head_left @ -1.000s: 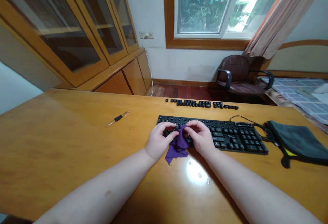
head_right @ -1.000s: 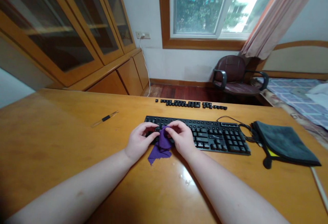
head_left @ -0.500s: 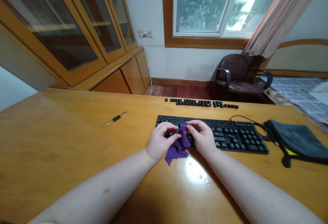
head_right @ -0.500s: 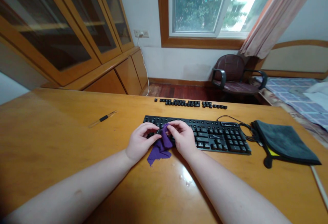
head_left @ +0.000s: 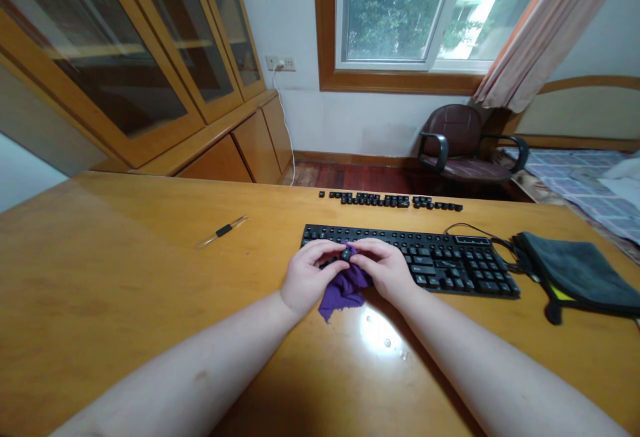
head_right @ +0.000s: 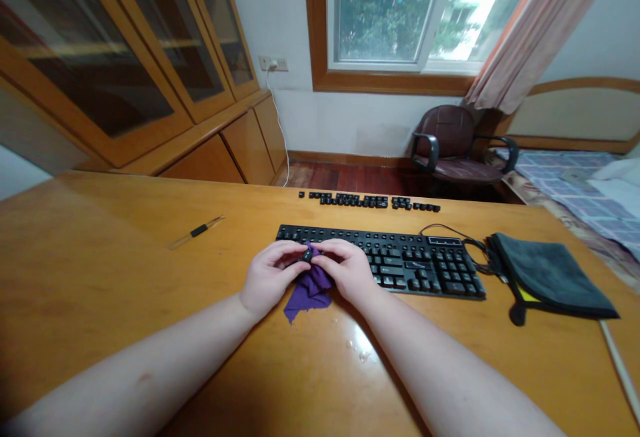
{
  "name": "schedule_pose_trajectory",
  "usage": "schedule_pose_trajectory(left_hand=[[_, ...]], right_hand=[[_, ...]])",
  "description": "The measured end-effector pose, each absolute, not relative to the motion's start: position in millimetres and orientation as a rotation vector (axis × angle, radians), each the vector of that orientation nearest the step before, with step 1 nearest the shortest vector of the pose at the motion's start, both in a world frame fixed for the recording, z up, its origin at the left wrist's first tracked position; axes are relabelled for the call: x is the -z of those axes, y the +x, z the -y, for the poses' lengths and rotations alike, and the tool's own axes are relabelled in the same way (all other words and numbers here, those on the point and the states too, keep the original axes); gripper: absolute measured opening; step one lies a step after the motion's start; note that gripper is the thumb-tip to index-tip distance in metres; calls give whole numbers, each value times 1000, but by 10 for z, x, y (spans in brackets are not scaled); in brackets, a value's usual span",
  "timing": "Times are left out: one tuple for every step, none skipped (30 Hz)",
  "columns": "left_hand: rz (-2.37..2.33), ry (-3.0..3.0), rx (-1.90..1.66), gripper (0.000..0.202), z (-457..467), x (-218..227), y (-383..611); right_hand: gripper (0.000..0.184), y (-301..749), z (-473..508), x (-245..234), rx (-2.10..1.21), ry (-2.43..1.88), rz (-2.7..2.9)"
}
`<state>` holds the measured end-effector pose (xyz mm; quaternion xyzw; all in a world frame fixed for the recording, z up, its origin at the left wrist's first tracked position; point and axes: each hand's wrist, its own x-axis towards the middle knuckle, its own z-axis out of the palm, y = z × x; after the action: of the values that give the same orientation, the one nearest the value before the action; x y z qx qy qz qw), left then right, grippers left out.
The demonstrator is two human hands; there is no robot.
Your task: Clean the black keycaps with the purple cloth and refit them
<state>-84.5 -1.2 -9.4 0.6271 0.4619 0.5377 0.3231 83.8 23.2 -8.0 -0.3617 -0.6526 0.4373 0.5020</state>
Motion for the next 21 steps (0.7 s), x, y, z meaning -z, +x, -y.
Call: schedule_pose_trajectory(left_hand=[[-1222,1681,-1410,18,12,82,-848],[-1233,1706,-1414,18,12,70,-850],[-1240,1721,-1419,17,12,60,-850],[-1246,1723,-1421,16,13,54,-848],[-1250,1713,-1426,16,13,51,-843],[-1252,1694,-1431,15,14,51,-838],[-1252,1672,-1434,15,15,53,-832],[-1251,1651,-1434,15,16,57,-827],[-1251,1636,-1431,15,17,60,-823],[-1251,1628,-1429,15,17,62,-822],[-1251,1630,-1427,15,18,61,-823],[-1254,1643,-1425,15,18,59,-826],[-1257,1666,-1425,15,18,55,-830],[-1260,1699,-1424,14,18,50,-836],[-1260,1736,-1422,14,17,45,-841],[-1256,1771,-1420,13,17,40,-846],[-1248,1797,-1419,12,17,37,-850],[-1239,1812,-1420,12,19,35,-852],[-1232,1819,-1419,12,23,34,-853],[-1230,1823,-1414,12,29,33,-853],[-1235,1832,-1407,12,37,32,-853]], right_hand=[[17,838,-231,78,-1045,-868,1568],[16,840,-231,76,-1038,-862,1564],[16,843,-230,71,-1034,-857,1561],[15,848,-230,65,-1033,-854,1560],[15,854,-229,58,-1035,-852,1560],[16,861,-229,51,-1039,-848,1561],[17,869,-230,44,-1044,-844,1564],[17,876,-231,38,-1048,-840,1569],[18,883,-233,36,-1051,-836,1579],[19,888,-236,36,-1055,-833,1592],[19,892,-239,39,-1059,-833,1603],[19,893,-243,45,-1068,-835,1612],[19,892,-246,53,-1082,-838,1614],[19,889,-249,62,-1099,-840,1610],[18,883,-251,70,-1118,-843,1602],[18,875,-250,77,-1135,-849,1591],[17,865,-248,82,-1149,-857,1576],[16,855,-245,84,-1160,-866,1553],[15,844,-240,85,-1169,-877,1525],[14,833,-234,84,-1179,-888,1491],[13,825,-229,82,-1190,-897,1455]])
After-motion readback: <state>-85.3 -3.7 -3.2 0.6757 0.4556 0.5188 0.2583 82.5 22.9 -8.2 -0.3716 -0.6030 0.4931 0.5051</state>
